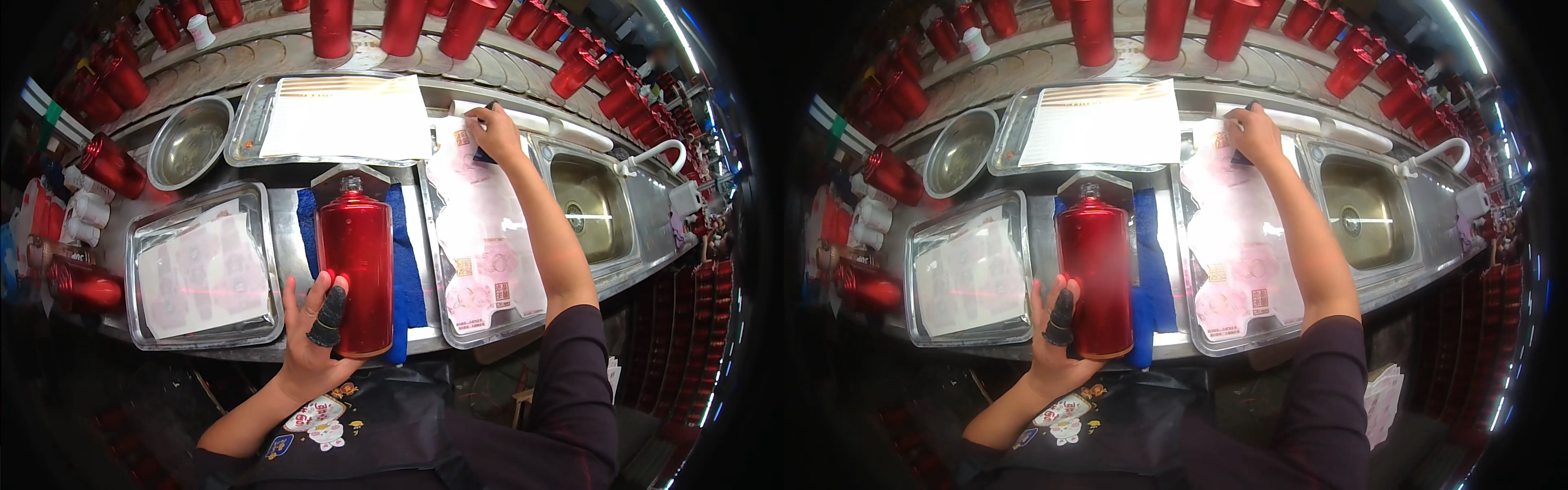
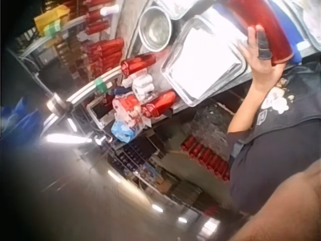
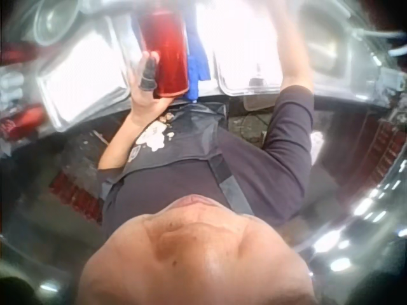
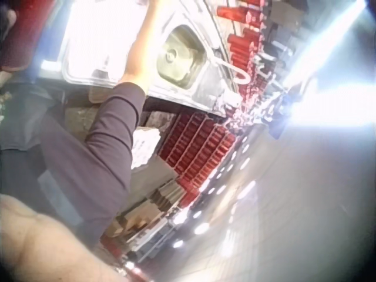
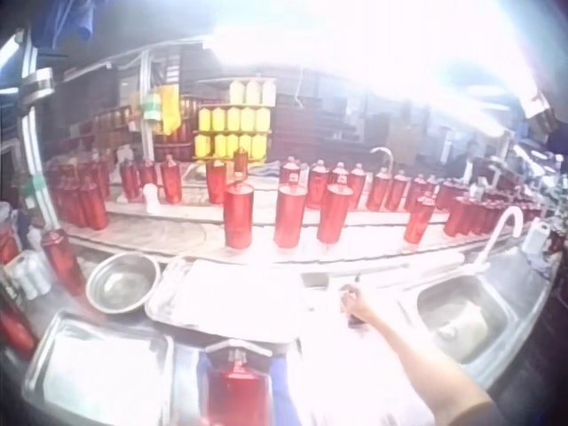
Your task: The person picks up red cylindrical containers, places them on a blue cloth, and applies paper labels to their sides. They smooth the labels with their fingers and a small tool, then place the labeled containers on a nearby surface. The process repeats for multiple containers.
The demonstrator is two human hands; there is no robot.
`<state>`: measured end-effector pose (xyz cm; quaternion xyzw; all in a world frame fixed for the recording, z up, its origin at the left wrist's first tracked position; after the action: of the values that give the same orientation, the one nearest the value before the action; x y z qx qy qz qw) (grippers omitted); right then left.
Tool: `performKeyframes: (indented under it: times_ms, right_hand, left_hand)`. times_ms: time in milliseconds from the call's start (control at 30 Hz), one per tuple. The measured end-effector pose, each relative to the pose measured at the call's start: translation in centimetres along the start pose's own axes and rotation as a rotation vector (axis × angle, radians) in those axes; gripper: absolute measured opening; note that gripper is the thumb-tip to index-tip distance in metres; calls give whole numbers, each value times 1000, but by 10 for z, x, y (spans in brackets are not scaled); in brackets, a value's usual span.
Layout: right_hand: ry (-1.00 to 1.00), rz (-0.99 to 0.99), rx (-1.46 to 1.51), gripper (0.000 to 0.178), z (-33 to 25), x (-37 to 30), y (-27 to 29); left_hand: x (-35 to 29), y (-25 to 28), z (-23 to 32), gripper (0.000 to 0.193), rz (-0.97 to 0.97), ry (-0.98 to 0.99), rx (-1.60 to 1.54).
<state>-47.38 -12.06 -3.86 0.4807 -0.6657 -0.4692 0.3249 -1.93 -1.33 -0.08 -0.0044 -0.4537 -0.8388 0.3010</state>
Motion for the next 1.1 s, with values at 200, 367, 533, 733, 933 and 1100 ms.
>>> performKeyframes:
  times_ms: [200,367,533,733,933,1100]
  right_hand:
    - [143,-155,-83,33,0,20,6]
    - [78,-179,167,21,17,34,6]
    - [181,150,162,15,14,15,5]
    - [206,222,-2,14,-82,-85,49]
    - [335,233,50,8,-161,-176,102]
    - [402,117,146,9,-211,-229,133]
  left_hand:
    - [-3,0,0,100,-11,10,-40]
    - [0,2,1,97,-6,11,-46]
    - [0,2,-1,107,-45,-30,-19]
    - [-2,2,-3,112,-10,8,-71]
    - [-2,0,-7,109,7,-10,-121]
    - [-1,-2,-8,114,-11,-26,-111]
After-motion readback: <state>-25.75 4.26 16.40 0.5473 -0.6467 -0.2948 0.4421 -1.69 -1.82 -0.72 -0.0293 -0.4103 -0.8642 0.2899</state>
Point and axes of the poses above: each hand's wrist, its own x-axis towards the middle knuckle, its own y-axis out of the back of the hand, z = x × y, the point moved 3 cm from there along x, towards the middle knuckle, and after that the axes turned 15 degrees about -z, right-handed, at the moved point
